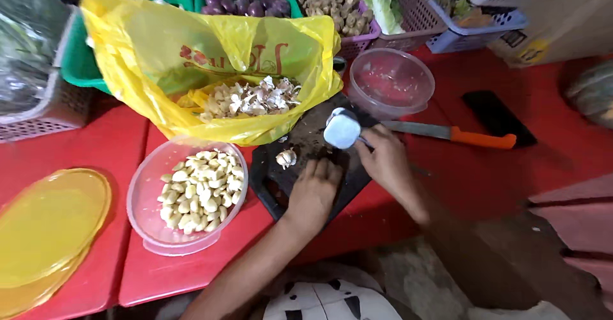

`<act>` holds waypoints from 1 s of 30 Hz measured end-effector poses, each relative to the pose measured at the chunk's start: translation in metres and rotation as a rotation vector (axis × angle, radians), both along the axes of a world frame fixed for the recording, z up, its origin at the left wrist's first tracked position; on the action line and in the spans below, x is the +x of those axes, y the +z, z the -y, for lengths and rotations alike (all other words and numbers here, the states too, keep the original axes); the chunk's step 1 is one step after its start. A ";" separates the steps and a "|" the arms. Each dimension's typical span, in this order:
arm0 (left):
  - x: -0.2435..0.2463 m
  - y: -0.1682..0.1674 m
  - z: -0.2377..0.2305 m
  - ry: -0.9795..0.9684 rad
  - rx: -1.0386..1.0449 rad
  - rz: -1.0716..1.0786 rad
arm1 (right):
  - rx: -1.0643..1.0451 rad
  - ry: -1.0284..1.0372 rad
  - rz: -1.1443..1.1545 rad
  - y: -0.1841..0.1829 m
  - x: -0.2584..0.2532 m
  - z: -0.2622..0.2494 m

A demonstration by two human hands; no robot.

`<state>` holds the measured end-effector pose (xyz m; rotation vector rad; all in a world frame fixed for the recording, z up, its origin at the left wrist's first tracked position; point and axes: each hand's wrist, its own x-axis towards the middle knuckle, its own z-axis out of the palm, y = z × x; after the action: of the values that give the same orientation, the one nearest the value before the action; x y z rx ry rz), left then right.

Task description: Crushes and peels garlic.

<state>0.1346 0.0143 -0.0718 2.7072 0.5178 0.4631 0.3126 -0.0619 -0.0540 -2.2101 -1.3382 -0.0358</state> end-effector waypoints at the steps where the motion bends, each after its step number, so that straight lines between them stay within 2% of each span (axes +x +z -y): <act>1: -0.003 0.005 -0.002 -0.010 -0.024 0.004 | 0.014 0.021 -0.003 -0.005 -0.002 -0.006; 3: -0.014 0.020 -0.010 0.003 -0.141 0.081 | 0.045 0.075 -0.005 -0.012 -0.006 -0.016; 7: -0.048 0.067 -0.049 0.089 -0.285 0.403 | 0.012 0.195 -0.011 -0.006 -0.006 -0.021; 9: -0.067 0.089 -0.076 0.092 -0.355 0.504 | 0.011 0.213 0.049 0.021 -0.009 -0.015; 11: -0.078 0.107 -0.100 0.103 -0.443 0.544 | 0.190 0.229 0.082 0.057 -0.021 -0.022; 13: -0.079 0.115 -0.117 0.070 -0.501 0.563 | 0.297 0.303 -0.100 0.090 -0.044 -0.046; 16: -0.069 0.117 -0.140 -0.005 -0.446 0.539 | 0.179 0.507 -0.596 0.110 -0.066 -0.105; 19: -0.063 0.120 -0.161 0.078 -0.335 0.534 | 0.257 0.575 -0.920 0.102 -0.071 -0.157; 23: -0.070 0.131 -0.183 0.172 -0.555 0.607 | 0.295 0.620 -1.217 0.097 -0.066 -0.188; 25: -0.071 0.131 -0.190 0.232 -0.565 0.617 | 0.334 0.591 -1.298 0.095 -0.065 -0.193; 26: -0.071 0.130 -0.193 0.274 -0.479 0.569 | 0.354 0.576 -1.312 0.094 -0.066 -0.193; 28: -0.071 0.129 -0.197 0.327 -0.232 0.338 | 0.392 0.537 -1.266 0.089 -0.069 -0.192; 30: -0.068 0.132 -0.194 0.277 -0.213 0.195 | 0.385 0.512 -1.127 0.084 -0.070 -0.191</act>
<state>0.0670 0.2084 0.0600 2.3659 0.8387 0.6940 0.2430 0.1290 0.0305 -1.1314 -1.0215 0.9089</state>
